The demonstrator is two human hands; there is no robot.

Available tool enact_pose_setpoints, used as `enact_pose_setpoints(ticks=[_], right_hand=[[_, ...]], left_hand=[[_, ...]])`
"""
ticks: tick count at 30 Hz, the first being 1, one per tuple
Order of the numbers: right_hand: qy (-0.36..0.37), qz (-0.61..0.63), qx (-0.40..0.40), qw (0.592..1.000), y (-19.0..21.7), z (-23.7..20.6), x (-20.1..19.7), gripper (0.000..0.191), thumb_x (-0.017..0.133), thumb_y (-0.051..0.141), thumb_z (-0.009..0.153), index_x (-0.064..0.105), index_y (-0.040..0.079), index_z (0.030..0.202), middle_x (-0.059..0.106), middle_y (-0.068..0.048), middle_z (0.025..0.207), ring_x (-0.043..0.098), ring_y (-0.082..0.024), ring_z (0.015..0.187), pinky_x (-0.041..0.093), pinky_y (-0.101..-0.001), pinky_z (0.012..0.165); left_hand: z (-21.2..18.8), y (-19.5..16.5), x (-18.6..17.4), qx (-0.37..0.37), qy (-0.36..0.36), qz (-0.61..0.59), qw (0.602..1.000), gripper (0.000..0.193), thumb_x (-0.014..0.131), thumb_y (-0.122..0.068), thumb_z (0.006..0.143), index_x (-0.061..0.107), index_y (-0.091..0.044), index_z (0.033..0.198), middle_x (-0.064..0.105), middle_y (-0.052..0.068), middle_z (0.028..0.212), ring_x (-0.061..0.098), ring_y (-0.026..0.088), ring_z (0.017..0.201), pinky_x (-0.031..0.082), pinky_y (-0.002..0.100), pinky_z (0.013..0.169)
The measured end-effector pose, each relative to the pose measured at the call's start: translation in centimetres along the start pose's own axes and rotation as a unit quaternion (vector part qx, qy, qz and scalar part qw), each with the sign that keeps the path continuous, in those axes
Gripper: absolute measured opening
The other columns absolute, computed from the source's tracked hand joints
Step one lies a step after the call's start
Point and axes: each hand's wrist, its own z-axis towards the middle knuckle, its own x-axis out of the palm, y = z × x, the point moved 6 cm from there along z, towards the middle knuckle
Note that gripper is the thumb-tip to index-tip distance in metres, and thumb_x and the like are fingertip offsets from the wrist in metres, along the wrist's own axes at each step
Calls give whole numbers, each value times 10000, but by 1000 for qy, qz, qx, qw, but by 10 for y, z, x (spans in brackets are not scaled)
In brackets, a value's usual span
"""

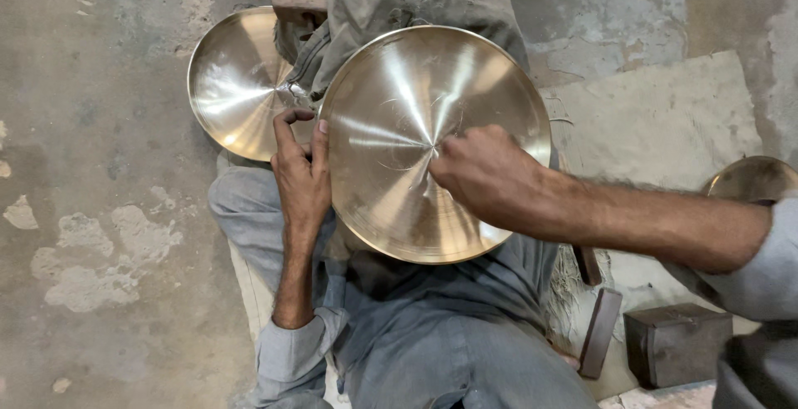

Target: The person sits cross-legged on the floor with a brass disc resting on their lap and scratches a decorative pattern into its surface using a pointed scribe, steadying and rotating the disc with the other hand. They reposition the disc on a cloth pad and continue scribing curved lines across the face.

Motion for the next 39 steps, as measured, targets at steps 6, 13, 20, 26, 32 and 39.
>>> enact_pose_setpoints(ticks=[6,13,20,26,32,39], right_hand=[[91,-91,-128,983,-8,-29,20,492,362,211,1108,597,60,703,557,-51,659,410,-95,480,371,-270,349],[199,-194,-195,941,-37,-21,7,548,333,271,1120,524,136,624,448,-9,637,349,-76,528,412,-233,387],[195,-275,-245,909,-10,-16,12,514,434,159,1125,537,75,629,580,-92,629,443,-99,449,470,-251,366],[136,-274,-273,912,20,15,4,302,577,134,1020,691,61,750,604,-104,663,573,-149,560,506,-318,468],[121,-167,-165,965,-13,40,-27,254,477,-31,981,708,8,882,677,-110,691,631,-132,513,534,-266,366],[26,14,-35,999,-53,12,-30,290,461,45,1037,749,73,1023,715,-123,833,531,-124,438,421,-265,299]], left_hand=[[3,3,1,-29,12,0,1000,361,552,-337,1097,516,-45,1307,500,-12,512,477,80,451,374,335,509],[4,0,4,-33,8,-14,999,375,541,-361,1093,507,-54,1305,579,-27,563,546,67,476,420,317,513],[3,0,4,-18,-6,10,1000,374,554,-368,1113,536,-48,1304,533,15,552,482,98,485,384,338,525],[3,0,5,-30,4,-5,1000,384,542,-380,1101,532,-49,1295,540,-5,543,492,71,461,376,306,489],[2,6,7,-45,4,4,999,381,538,-374,1094,522,-61,1310,546,3,536,509,87,458,405,334,506],[2,7,8,2,-5,16,1000,353,549,-361,1132,536,-53,1305,639,9,770,585,96,563,484,322,553]])
